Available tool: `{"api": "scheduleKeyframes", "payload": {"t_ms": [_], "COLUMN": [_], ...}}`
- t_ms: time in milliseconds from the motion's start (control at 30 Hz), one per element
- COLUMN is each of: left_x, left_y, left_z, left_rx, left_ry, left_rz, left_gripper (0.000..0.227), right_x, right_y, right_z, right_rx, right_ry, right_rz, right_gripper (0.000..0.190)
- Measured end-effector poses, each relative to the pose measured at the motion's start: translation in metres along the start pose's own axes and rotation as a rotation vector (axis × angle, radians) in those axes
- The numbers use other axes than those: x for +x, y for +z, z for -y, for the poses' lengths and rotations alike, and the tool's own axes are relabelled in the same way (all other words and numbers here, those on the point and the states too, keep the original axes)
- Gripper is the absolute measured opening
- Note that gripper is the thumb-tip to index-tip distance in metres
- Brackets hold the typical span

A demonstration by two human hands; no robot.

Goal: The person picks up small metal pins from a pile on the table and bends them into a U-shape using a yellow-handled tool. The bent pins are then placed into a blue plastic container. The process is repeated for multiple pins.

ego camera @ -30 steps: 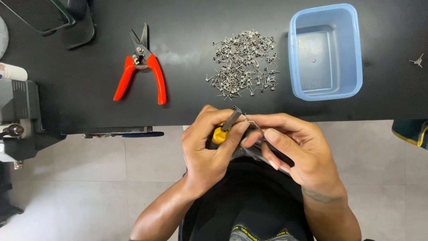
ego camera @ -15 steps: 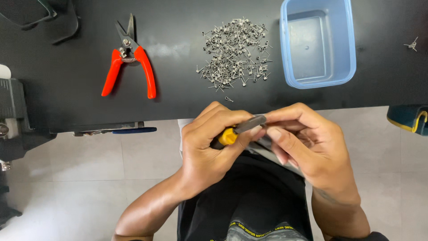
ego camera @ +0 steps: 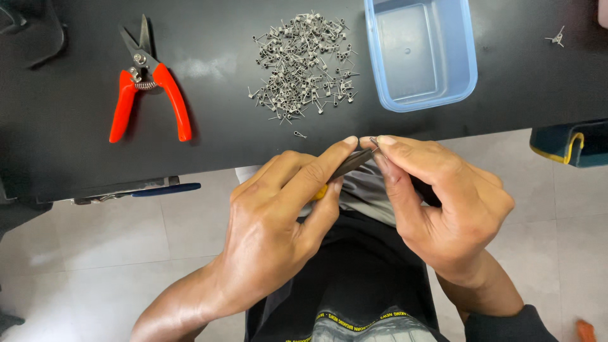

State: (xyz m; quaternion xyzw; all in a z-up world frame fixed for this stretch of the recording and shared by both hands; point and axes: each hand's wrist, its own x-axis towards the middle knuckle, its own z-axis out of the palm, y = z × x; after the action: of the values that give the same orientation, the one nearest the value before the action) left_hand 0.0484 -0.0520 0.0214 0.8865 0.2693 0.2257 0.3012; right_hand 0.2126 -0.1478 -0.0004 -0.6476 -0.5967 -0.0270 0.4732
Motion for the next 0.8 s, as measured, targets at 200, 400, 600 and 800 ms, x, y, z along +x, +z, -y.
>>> {"api": "scheduleKeyframes", "payload": {"t_ms": [200,400,600,800], "left_x": [-0.004,-0.008,-0.012,-0.008], "left_y": [0.000,0.002,0.003,0.001], "left_z": [-0.008,-0.017,-0.020,-0.009], "left_rx": [0.070,0.122,0.109,-0.059], "left_ry": [-0.019,0.033,0.070,0.070], "left_rz": [-0.019,-0.046,-0.043,0.017], "left_gripper": [0.039,0.037,0.035,0.037], "right_x": [-0.004,-0.013,-0.018,-0.011], "right_y": [0.000,0.015,0.016,-0.008], "right_z": [0.004,0.003,0.006,0.007], "right_rx": [0.029,0.136,0.182,0.984], "right_ry": [0.087,0.104,0.192,0.735], "right_rz": [-0.034,-0.174,-0.226,-0.105], "right_gripper": [0.011,0.013,0.016,0.009]}}
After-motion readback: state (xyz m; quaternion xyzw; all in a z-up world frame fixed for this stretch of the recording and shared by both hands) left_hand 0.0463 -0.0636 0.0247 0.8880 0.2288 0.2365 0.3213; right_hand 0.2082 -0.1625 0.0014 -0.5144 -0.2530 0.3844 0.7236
